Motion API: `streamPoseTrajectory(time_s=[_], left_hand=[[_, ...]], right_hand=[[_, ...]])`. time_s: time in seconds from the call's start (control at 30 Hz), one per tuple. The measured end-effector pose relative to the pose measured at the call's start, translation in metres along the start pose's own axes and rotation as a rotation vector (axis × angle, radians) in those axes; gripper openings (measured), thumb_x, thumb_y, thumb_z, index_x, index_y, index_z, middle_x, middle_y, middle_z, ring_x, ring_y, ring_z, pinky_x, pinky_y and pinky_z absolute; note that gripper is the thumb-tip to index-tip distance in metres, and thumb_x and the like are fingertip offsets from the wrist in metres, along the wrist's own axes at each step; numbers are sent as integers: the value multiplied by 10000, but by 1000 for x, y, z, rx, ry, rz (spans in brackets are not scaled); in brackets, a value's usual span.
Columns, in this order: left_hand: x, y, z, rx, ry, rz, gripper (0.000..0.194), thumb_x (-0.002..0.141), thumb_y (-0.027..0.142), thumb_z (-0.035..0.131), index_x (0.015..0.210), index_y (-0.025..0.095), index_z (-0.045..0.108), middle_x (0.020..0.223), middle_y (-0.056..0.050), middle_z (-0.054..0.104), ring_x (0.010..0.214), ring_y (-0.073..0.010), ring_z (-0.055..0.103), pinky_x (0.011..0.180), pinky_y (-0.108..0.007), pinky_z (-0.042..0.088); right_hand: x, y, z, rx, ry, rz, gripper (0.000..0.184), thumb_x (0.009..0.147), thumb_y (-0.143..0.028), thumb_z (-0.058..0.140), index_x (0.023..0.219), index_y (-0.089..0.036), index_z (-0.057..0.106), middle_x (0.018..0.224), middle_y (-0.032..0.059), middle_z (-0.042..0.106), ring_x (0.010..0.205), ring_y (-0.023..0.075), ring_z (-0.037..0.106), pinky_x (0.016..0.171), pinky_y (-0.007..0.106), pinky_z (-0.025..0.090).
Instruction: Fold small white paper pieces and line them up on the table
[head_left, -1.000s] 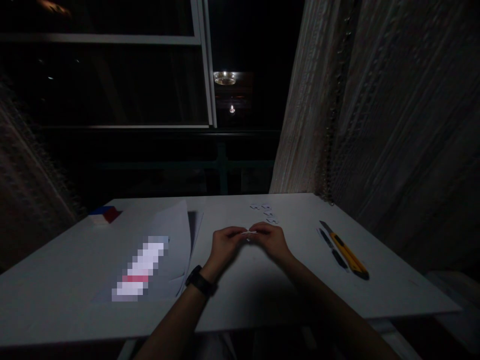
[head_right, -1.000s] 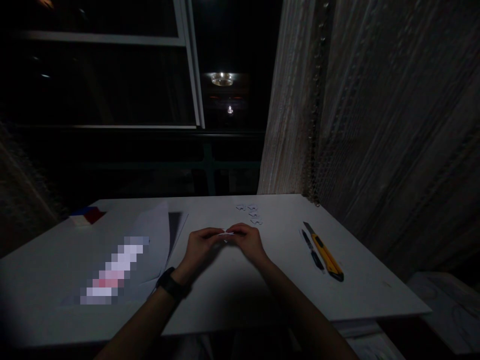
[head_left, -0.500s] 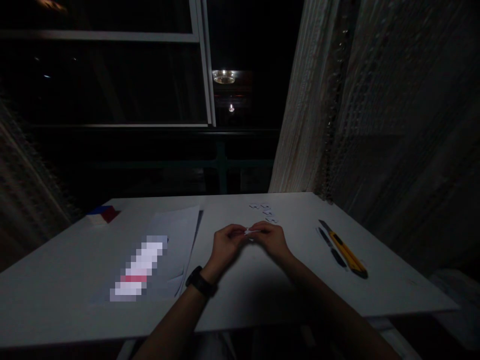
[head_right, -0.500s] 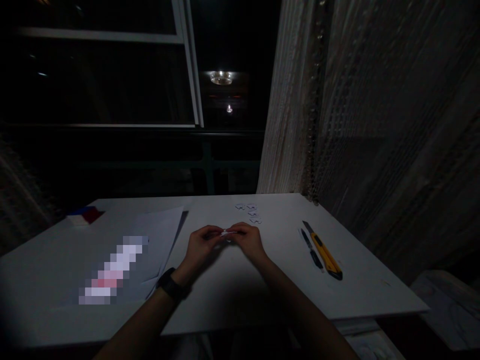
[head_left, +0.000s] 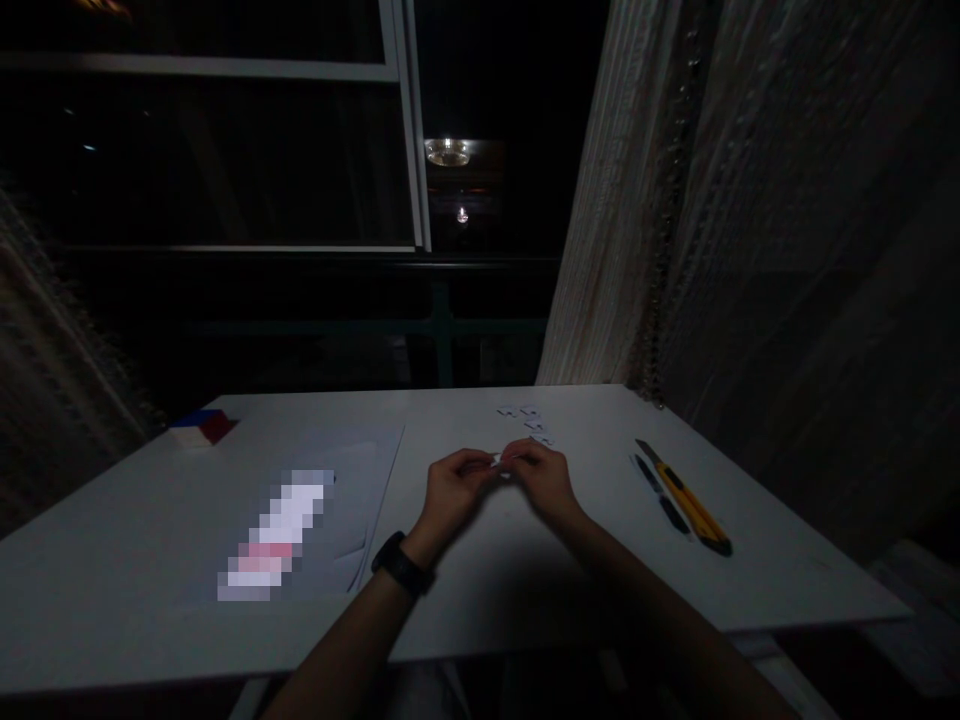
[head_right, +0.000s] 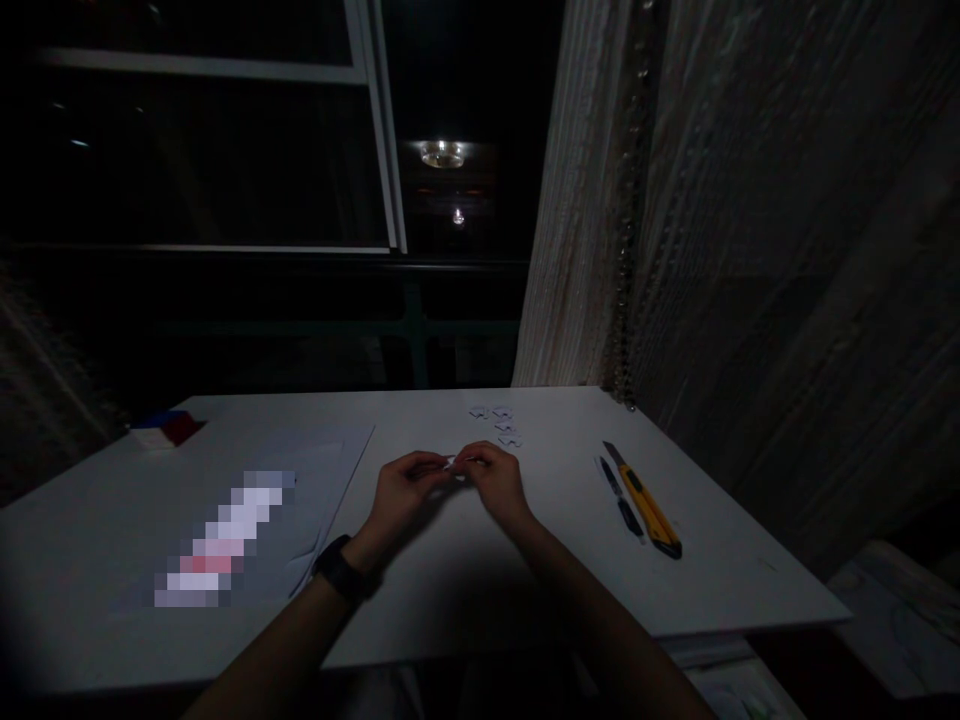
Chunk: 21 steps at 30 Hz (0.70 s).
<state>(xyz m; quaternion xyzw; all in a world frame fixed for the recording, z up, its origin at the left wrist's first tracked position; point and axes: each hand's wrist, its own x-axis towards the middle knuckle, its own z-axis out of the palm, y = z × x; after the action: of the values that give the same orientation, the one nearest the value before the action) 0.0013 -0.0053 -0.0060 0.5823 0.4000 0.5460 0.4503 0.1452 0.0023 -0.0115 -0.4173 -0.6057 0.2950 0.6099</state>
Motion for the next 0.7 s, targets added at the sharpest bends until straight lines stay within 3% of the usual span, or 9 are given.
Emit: streamPoseTrajectory(time_s=[0.13, 0.43, 0.6, 0.7], left_hand=[[-1, 3, 1, -48, -48, -5, 278, 561, 216, 716, 805, 105, 644, 822, -98, 685, 773, -212, 640, 765, -350, 503], [-1, 9, -1, -23, 0, 9, 240, 555, 180, 707, 786, 123, 679, 920, -100, 676, 805, -213, 635, 770, -333, 504], [3, 7, -4, -98, 13, -69, 300, 547, 197, 714, 826, 102, 659, 828, -109, 688, 750, -214, 642, 722, -321, 510], [4, 5, -7, -236, -8, -131, 345, 522, 200, 737, 839, 101, 643, 856, -117, 681, 772, -215, 637, 736, -325, 504]], right_hand=[[1, 6, 1, 40, 5, 63, 50, 592, -232, 637, 618, -190, 645, 642, 10, 642, 640, 153, 590, 626, 268, 473], [3, 1, -3, 153, -107, 177, 143, 537, -267, 716, 639, -181, 665, 671, 35, 682, 649, 182, 624, 647, 306, 492], [2, 0, -4, 113, -175, 44, 117, 551, -253, 724, 654, -209, 693, 739, 29, 679, 741, 184, 625, 730, 308, 481], [2, 2, -3, 71, -141, -9, 99, 548, -255, 731, 637, -225, 697, 748, 30, 670, 742, 182, 619, 726, 307, 485]])
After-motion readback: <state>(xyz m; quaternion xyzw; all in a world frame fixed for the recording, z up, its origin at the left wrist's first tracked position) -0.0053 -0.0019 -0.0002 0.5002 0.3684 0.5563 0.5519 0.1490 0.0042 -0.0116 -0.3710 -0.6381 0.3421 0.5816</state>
